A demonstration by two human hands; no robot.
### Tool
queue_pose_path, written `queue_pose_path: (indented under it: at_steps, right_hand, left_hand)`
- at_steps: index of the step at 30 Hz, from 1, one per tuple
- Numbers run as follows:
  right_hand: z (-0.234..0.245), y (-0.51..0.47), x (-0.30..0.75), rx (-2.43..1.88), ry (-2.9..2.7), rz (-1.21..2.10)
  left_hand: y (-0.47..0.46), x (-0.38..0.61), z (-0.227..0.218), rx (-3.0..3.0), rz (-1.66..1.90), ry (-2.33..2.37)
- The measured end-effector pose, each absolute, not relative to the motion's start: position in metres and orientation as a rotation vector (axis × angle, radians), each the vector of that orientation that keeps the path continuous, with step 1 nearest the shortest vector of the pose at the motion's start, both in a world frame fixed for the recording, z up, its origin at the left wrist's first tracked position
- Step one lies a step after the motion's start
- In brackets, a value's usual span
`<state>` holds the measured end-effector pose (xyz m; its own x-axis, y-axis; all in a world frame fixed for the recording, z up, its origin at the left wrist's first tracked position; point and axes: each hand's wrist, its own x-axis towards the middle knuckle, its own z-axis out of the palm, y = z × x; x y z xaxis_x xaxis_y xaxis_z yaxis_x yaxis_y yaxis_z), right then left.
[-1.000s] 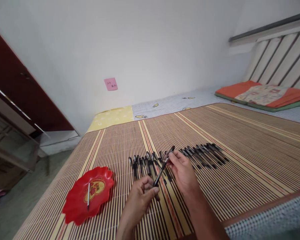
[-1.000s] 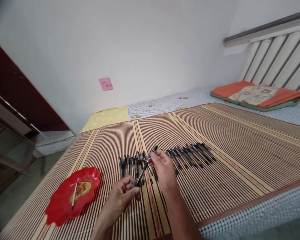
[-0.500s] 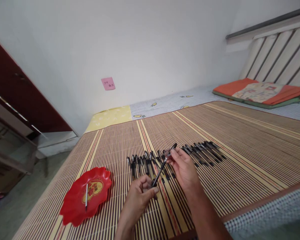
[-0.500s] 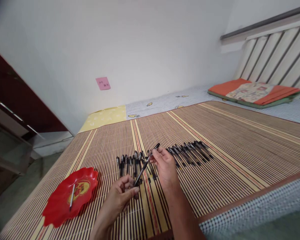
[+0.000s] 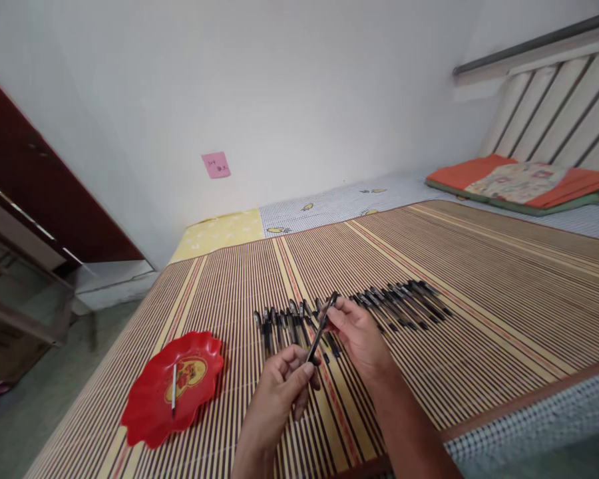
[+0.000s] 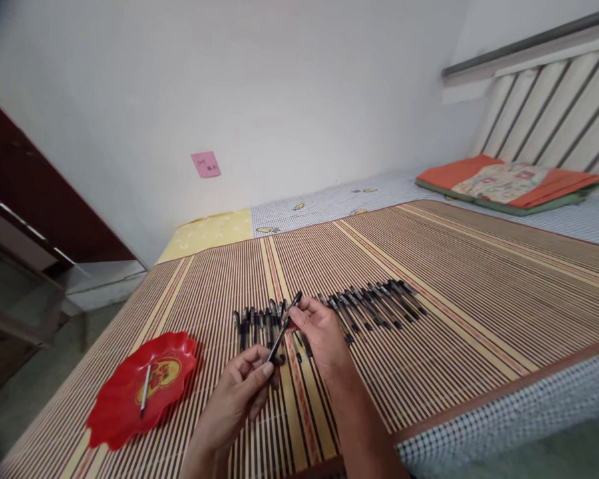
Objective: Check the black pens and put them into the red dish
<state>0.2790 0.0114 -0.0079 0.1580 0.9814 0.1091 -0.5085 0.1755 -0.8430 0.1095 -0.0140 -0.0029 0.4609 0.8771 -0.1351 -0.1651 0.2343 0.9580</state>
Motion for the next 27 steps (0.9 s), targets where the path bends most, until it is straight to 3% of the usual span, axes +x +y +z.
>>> queue_pose_path:
  at_steps: [12, 19, 24, 27]
  right_hand:
    - [-0.011, 0.009, 0.277, -0.765, -0.973, 1.349]
    - [-0.016, 0.012, 0.268, -0.869, -0.995, 1.323]
    - [-0.031, 0.021, 0.268, -0.964, -1.020, 1.246]
    - [-0.041, 0.026, 0.270, -1.016, -0.981, 1.196]
  left_hand:
    - [-0.015, 0.109, -0.003, 1.196, 0.745, 0.816]
    - [-0.014, 0.107, 0.000, 1.243, 0.908, 0.964]
    - [0.003, 0.047, -0.010, 1.369, 1.201, 1.464]
    - [0.014, 0.001, -0.020, 1.456, 1.195, 1.895]
